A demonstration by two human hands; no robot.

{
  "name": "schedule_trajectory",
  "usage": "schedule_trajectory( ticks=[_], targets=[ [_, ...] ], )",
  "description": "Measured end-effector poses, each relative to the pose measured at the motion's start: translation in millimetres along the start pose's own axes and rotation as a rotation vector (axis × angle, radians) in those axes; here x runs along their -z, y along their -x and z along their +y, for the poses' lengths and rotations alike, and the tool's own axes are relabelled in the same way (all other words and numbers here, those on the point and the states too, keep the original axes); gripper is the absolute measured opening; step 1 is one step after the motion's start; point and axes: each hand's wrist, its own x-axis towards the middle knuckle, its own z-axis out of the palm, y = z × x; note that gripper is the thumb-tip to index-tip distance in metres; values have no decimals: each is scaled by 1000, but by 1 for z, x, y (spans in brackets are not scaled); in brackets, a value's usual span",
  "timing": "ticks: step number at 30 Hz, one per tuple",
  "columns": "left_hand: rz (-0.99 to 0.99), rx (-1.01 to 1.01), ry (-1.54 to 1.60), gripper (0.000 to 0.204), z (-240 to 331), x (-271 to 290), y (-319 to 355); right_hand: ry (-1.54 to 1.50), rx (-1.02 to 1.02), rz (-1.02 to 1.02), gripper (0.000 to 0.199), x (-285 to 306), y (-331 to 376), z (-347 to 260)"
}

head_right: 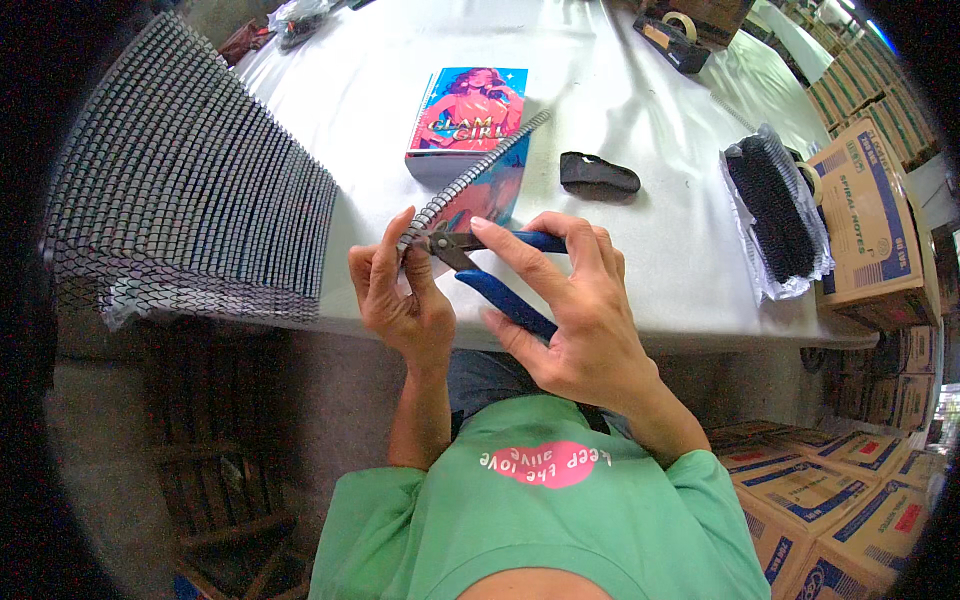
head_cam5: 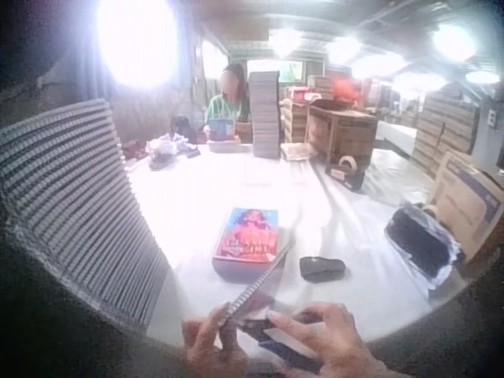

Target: The person takes a notebook from a stack, inserts a plastic spiral spine through the pre-punched holes by hand, and trims the excess with pliers. They then use a handheld tool to crimp the ends of the spine before placing the finished notebook onto a new stack.

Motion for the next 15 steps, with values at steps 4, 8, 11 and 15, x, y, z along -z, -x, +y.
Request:
schedule_trajectory(
  ticks=[4, 8, 11, 15],
  targets=[
    [-45, -43, -20, 40, -1, 0, 0, 28, 5, -20, 61, -3, 0, 1],
    [-50, -40, 0, 40, -4, -1, 3, 1, -62, -85, 58, -1, 1, -2],
    [-39, -50, -74, 38, -3, -1, 5, -150, -139, -127, 57, 0, 5, 2],
    [7, 17, 48, 29, -1, -6, 2, -10, -86, -52, 57, -1, 8, 2]
  ],
)
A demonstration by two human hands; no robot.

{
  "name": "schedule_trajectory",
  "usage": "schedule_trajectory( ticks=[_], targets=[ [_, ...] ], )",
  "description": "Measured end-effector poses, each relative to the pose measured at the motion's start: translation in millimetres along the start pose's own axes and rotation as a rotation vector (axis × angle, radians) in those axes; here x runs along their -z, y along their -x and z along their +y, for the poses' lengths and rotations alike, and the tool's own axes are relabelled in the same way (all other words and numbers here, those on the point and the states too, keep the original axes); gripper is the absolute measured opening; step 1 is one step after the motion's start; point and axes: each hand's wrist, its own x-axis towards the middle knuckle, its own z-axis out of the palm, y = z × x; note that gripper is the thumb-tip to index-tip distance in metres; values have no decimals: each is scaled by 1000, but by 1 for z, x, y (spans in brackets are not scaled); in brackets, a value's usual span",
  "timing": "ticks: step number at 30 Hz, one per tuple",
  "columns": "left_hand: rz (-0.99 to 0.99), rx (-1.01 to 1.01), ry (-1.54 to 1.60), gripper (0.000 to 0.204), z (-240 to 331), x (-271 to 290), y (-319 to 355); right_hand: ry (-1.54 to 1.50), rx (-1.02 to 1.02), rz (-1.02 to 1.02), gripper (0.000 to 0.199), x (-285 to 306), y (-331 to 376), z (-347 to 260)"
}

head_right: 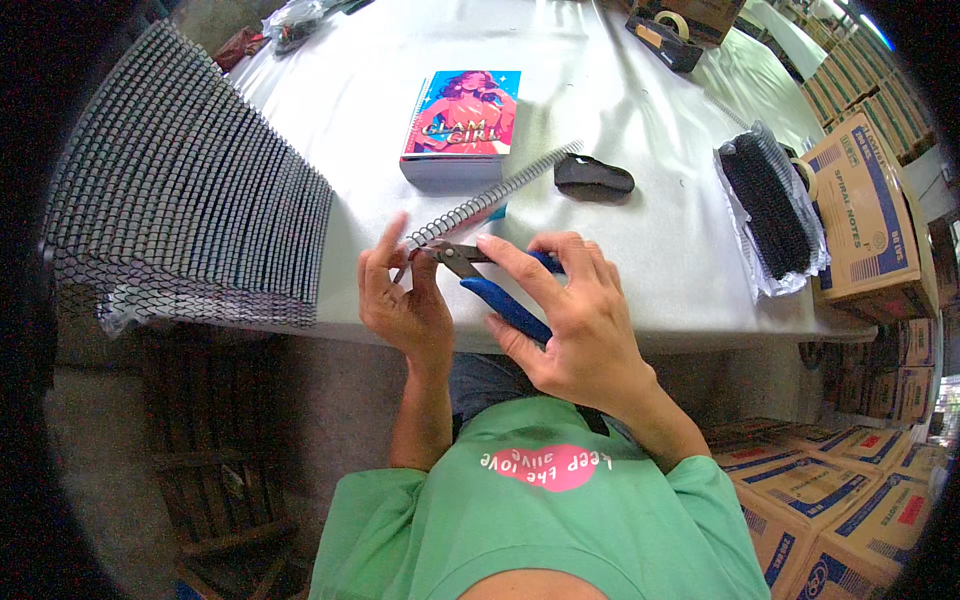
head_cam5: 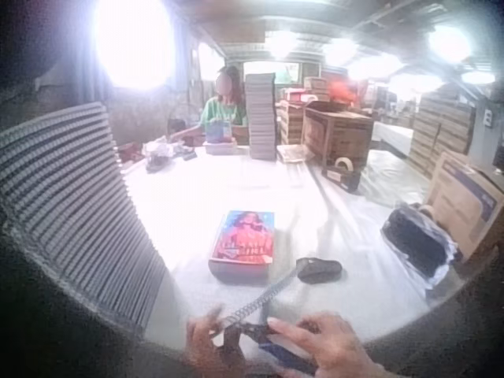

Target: The person takes a notebook from a stack, inserts a plastic spiral spine through the pre-punched holes by hand, and trims the excess with pliers. They then use a handheld tool to crimp the ends of the spine before placing the finished notebook onto a new stack.

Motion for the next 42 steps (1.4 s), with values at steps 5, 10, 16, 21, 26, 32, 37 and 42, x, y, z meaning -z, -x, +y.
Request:
schedule_trajectory(
  ticks=[5, 10, 16, 21, 26, 32, 37, 42],
  targets=[
    [-27, 36, -4, 18, -6, 2, -1, 106, 46, 108, 61, -1, 2, -2],
    [-64, 67, -45, 23, 4, 4, -2, 116, 65, 80, 61, 0, -1, -5],
    [-17, -65, -66, 23, -1, 5, 1, 126, 83, 54, 59, -1, -3, -7],
    [36, -253, -159, 22, -3, 4, 4, -993, -365, -412, 46, 4, 4, 7],
    [58, -325, -204, 21, -9, 5, 2, -1686, -699, -556, 58, -7, 9, 4],
    [220, 275, 193, 28, -11, 18, -21, 101, -145, -165, 60, -30, 23, 52],
    [258, 406, 599, 33, -7, 22, -36, 535, -390, -105, 61, -49, 47, 134],
    [168, 350, 816, 32, 18, 35, -52, -334, -23, 218, 84, -36, -16, 121]
  ],
)
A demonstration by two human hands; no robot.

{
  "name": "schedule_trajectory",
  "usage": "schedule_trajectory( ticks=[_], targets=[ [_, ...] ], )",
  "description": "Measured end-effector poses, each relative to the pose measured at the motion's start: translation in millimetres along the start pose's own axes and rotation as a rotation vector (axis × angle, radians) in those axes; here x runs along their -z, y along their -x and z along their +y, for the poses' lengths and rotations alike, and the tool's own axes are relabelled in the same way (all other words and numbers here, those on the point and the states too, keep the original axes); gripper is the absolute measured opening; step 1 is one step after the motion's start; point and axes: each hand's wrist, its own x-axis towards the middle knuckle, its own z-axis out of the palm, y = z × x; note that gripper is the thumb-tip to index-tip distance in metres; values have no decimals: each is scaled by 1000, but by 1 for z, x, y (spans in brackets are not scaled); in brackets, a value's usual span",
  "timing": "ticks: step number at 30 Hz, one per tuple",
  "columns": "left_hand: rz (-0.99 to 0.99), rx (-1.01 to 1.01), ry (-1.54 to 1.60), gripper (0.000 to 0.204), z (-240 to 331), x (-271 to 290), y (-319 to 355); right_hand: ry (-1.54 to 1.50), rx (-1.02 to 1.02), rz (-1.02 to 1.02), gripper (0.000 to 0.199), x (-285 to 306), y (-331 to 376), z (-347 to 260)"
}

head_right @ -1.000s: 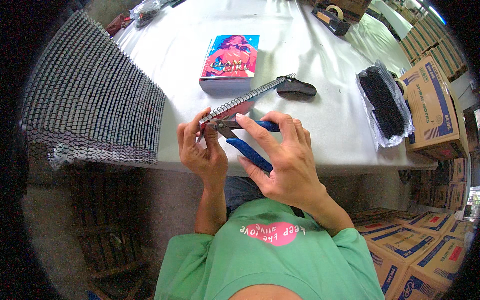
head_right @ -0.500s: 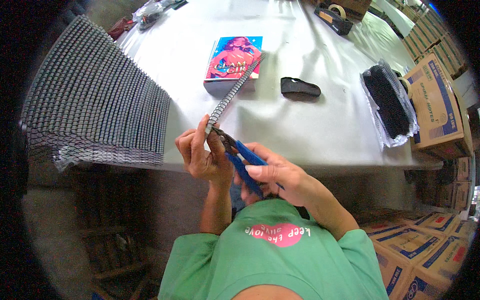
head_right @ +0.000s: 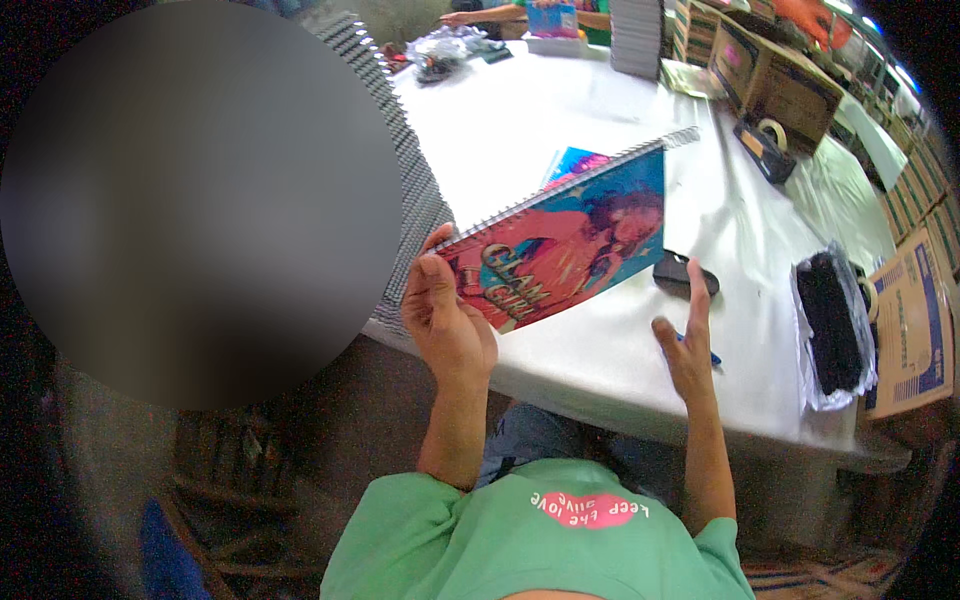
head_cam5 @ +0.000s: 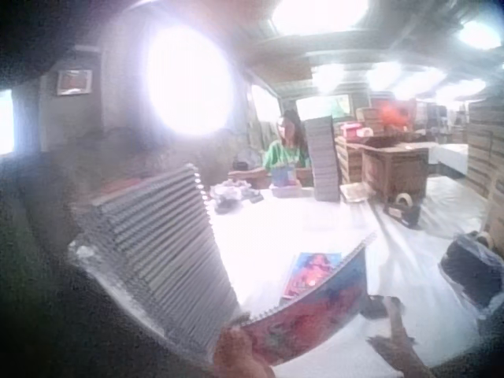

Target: The person takes a notebook from a stack, inserts a plastic spiral spine through the pre-punched holes by hand, and trims the excess with pliers. They then use a handheld tool to crimp the ends of the spine before placing the finished notebook onto a new stack.

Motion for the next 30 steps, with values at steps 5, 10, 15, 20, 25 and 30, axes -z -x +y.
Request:
schedule_trajectory(
  ticks=[5, 10, 15, 20, 25, 30],
  targets=[
    [-233, -182, 88, 26, 52, -30, -17, -1164, 27, 32, 46, -11, -80, -59],
    [-291, -901, -619, 25, 148, -45, -78, -1120, 344, -86, 41, 1, -174, -146],
    [-208, -961, -578, 29, 264, -46, -184, -1023, 434, -299, 56, -39, -278, -252],
    [-270, -989, -649, 34, 301, -53, -265, -9, 1176, 575, 59, -54, -293, -354],
    [-511, -1015, -742, 33, 308, -100, -275, 614, 1480, 461, 52, -81, -310, -435],
    [-488, -1266, -970, 46, 340, -82, -294, 855, 1417, 266, 46, -110, -322, -430]
  ],
)
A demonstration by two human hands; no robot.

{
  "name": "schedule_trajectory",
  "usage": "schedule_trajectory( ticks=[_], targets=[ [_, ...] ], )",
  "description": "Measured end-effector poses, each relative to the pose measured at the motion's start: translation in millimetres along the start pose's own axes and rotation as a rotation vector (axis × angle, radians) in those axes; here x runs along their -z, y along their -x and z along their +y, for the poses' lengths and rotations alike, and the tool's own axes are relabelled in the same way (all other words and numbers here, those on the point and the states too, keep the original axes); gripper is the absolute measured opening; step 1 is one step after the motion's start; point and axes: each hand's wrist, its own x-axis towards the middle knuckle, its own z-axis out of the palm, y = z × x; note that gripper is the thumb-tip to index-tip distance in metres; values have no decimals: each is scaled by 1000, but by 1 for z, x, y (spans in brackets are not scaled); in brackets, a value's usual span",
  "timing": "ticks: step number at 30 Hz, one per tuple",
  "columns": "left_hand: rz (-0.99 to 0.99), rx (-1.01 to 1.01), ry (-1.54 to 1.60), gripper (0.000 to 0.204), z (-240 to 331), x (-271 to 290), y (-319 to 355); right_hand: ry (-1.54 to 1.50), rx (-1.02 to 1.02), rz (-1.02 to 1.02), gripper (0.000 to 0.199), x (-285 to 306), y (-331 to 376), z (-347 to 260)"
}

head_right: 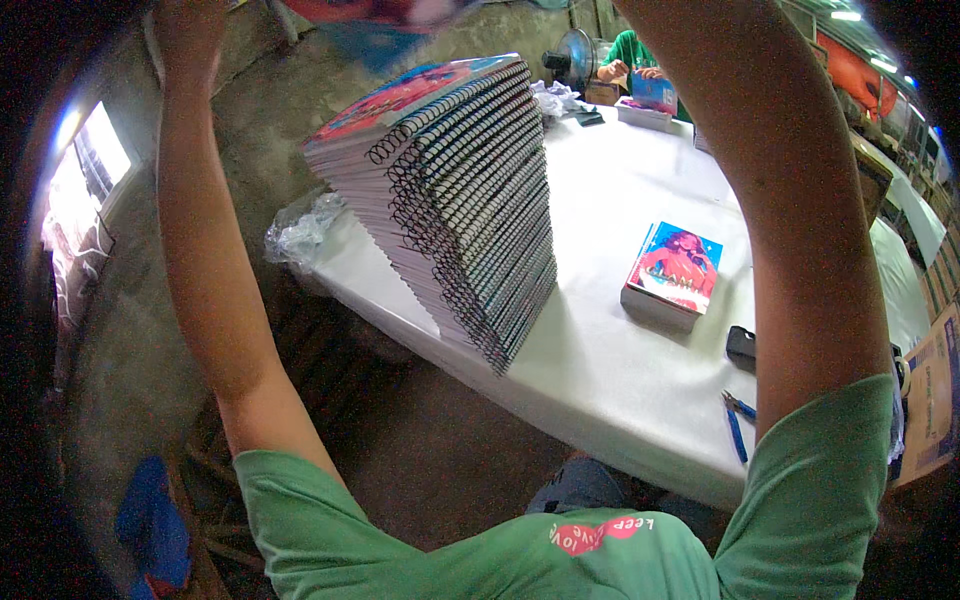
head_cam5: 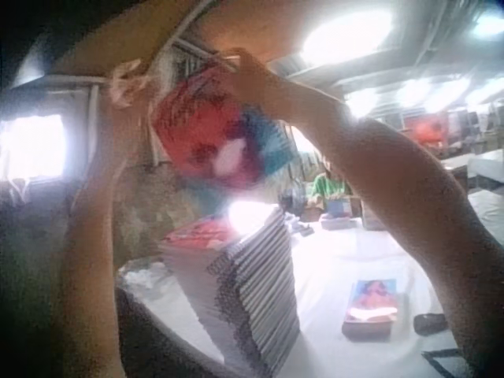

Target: The person takes a notebook from a stack, inserts a plastic spiral spine through the pre-punched holes by hand, and trims the excess with pliers. They then use a handheld tool to crimp the ends of the spine before placing the finished notebook onto a new stack.

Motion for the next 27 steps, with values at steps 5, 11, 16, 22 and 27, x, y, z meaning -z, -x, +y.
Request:
schedule_trajectory(
  ticks=[5, 11, 16, 22, 27],
  targets=[
    [75, 698, 92, 66, -24, 23, 121, -76, -99, -378, 42, -39, 59, -12],
    [216, 988, 505, 78, 4, -8, 214, -279, -294, -595, 39, -68, 95, -36],
    [334, 929, 392, 71, 0, -38, 215, -635, -636, -283, 45, -71, 108, -21],
    [435, 840, 431, 68, -2, -40, 219, -1038, -1085, -11, 51, -133, 99, -44],
    [440, 751, 357, 63, 1, -48, 217, -1089, -1219, 67, 52, -153, 98, -45]
  ],
)
